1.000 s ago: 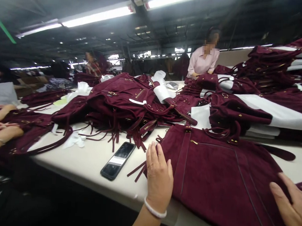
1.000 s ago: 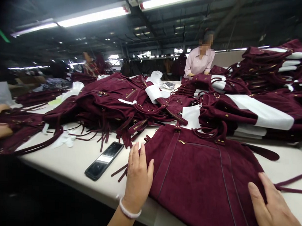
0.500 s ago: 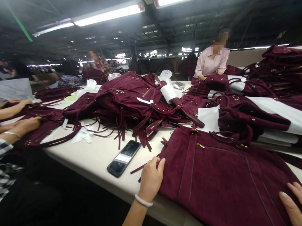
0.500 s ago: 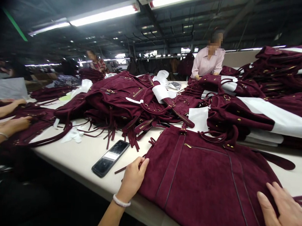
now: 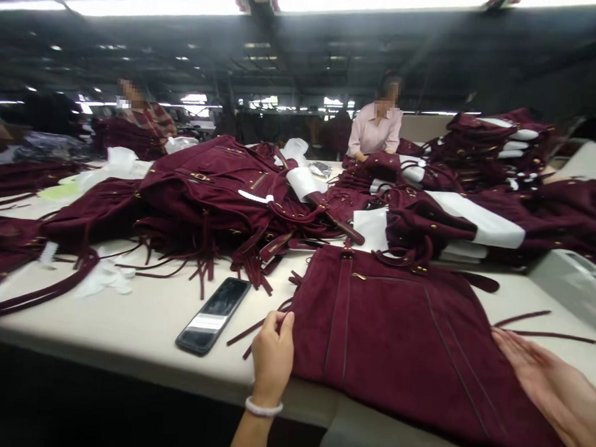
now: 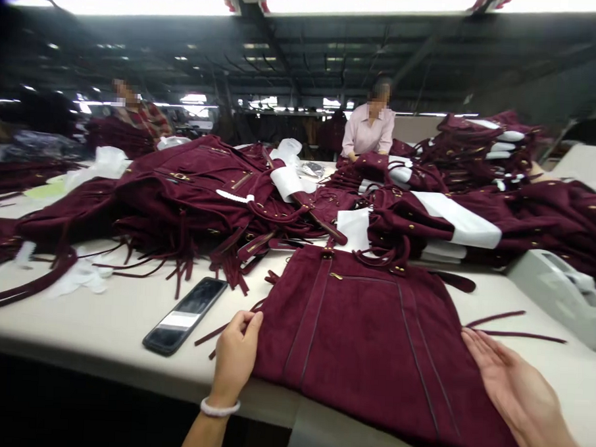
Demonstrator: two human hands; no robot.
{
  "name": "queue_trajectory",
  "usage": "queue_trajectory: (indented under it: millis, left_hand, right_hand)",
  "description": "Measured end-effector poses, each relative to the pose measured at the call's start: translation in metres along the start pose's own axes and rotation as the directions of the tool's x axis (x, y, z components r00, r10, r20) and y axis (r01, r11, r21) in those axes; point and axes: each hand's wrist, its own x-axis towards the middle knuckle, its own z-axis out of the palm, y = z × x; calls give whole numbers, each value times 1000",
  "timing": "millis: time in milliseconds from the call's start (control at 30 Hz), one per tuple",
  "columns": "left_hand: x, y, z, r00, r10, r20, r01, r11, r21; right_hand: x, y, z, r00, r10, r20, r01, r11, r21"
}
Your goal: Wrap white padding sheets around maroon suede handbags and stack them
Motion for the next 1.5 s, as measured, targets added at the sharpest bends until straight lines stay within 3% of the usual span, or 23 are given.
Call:
queue_trajectory:
  millis: [33,67,133,233,300,433,600,667,833,1000,1133,1300,1367,1500]
  left_hand:
    - [0,1,-1,1000,-9,-3,9,1000,4]
    - [0,2,-1,1000,-18,-10,18,1000,22]
    - [1,4,-2,999,-40,-29,42,995,85]
    - [4,4,-2,996,-74,-56,82,984,159]
    - [6,2,-1,993,-89,-74,99,984,145]
    - [6,-4,4,993,-61,-100,65,997,36]
    - [2,-8,10,995,17,-95,-18,1000,-13]
    - [1,-7,10,994,38,-99,-40,999,-14]
    - [-5,-1,7,989,41,-140,-40,999,8]
    - [-9,1,4,992,41,-116,-38,999,32]
    - [-11,-3,-2,996,74,-53,-77,995,-59]
    - [-16,-7,-9,988,148,-47,-154,972,-178]
    - [-18,-7,-9,976,197,-88,-209,965,-160]
    - [-24,-1,-4,902,376,-211,-382,924,13]
  right_hand:
    - [-5,-4,3,997,76,-11,-76,996,55]
    - [-11,-8,8,997,72,-41,-69,995,70]
    - [-21,-14,21,998,-31,-58,22,988,-153]
    - [-31,-14,39,946,-305,110,315,791,-524]
    - [-33,-11,46,886,-373,275,459,627,-629]
    - [-35,-8,49,846,-299,442,531,394,-750]
    - [-37,-16,48,827,-297,477,556,307,-773]
    - [-41,-24,52,777,-379,503,617,298,-728]
    - [-48,-44,79,543,-550,634,838,303,-454]
    - [-42,-52,141,354,-614,706,934,276,-228]
    - [-42,-75,220,216,-661,719,951,309,-1]
    - [-52,-116,317,85,-671,736,875,404,268]
    - [-54,-120,341,74,-624,778,832,469,297]
    - [-51,-102,360,148,-523,840,776,587,229]
